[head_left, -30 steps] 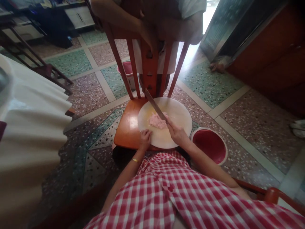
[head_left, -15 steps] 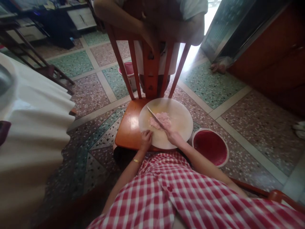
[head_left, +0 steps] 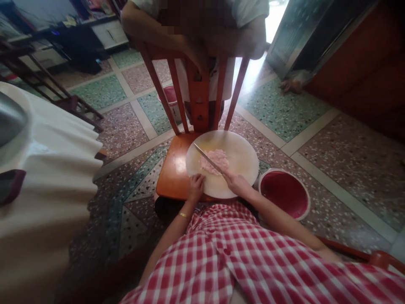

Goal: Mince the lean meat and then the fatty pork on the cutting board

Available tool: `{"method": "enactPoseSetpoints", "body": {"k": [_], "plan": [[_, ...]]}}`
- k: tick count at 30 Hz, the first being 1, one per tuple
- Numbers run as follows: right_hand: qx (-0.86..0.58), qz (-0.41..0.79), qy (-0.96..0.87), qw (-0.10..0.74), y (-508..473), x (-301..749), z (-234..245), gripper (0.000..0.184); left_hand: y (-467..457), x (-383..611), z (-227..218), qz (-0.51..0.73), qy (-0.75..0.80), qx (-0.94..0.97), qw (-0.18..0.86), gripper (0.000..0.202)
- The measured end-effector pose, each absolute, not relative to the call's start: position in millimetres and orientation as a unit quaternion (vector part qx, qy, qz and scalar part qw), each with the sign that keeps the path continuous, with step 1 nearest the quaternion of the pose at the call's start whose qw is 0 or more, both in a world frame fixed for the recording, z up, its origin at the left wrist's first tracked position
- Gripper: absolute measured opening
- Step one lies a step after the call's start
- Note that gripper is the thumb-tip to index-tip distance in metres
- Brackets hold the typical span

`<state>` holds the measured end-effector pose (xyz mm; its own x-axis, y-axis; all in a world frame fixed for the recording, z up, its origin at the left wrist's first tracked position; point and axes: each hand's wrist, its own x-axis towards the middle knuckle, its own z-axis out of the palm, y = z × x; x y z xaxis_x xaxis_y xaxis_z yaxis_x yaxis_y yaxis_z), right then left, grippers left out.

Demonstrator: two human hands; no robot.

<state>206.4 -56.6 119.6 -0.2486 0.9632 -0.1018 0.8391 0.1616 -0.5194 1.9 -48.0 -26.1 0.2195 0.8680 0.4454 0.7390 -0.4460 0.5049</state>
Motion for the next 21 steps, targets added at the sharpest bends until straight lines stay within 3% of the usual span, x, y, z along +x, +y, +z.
{"method": "enactPoseSetpoints", "body": {"k": [3, 8, 10, 14, 19, 21], "plan": [[-0.579, 0.215, -0.768, 0.169, -59.1, 202.2, 125.6, 0.047, -48.4, 2.1, -26.0, 0.358, 0.517, 0.773, 0.085, 0.026], [-0.602, 0.230, -0.764, 0.046, -62.7, 202.3, 113.6, 0.045, -48.1, 2.1, -28.8, 0.360, 0.511, 0.776, 0.083, 0.026], [-0.599, 0.232, -0.764, 0.063, -63.4, 205.5, 116.2, 0.045, -48.1, 2.3, -29.5, 0.361, 0.511, 0.776, 0.083, 0.024], [-0.579, 0.221, -0.765, 0.175, -60.0, 205.7, 125.7, 0.046, -48.7, 3.6, -28.2, 0.367, 0.512, 0.772, 0.082, 0.023], [-0.616, 0.254, -0.740, 0.087, -57.2, 206.8, 114.4, 0.045, -49.2, 4.0, -26.3, 0.370, 0.507, 0.774, 0.082, 0.023], [-0.609, 0.262, -0.740, 0.114, -58.4, 208.8, 117.8, 0.044, -49.0, 3.9, -27.1, 0.366, 0.508, 0.775, 0.085, 0.024]]}}
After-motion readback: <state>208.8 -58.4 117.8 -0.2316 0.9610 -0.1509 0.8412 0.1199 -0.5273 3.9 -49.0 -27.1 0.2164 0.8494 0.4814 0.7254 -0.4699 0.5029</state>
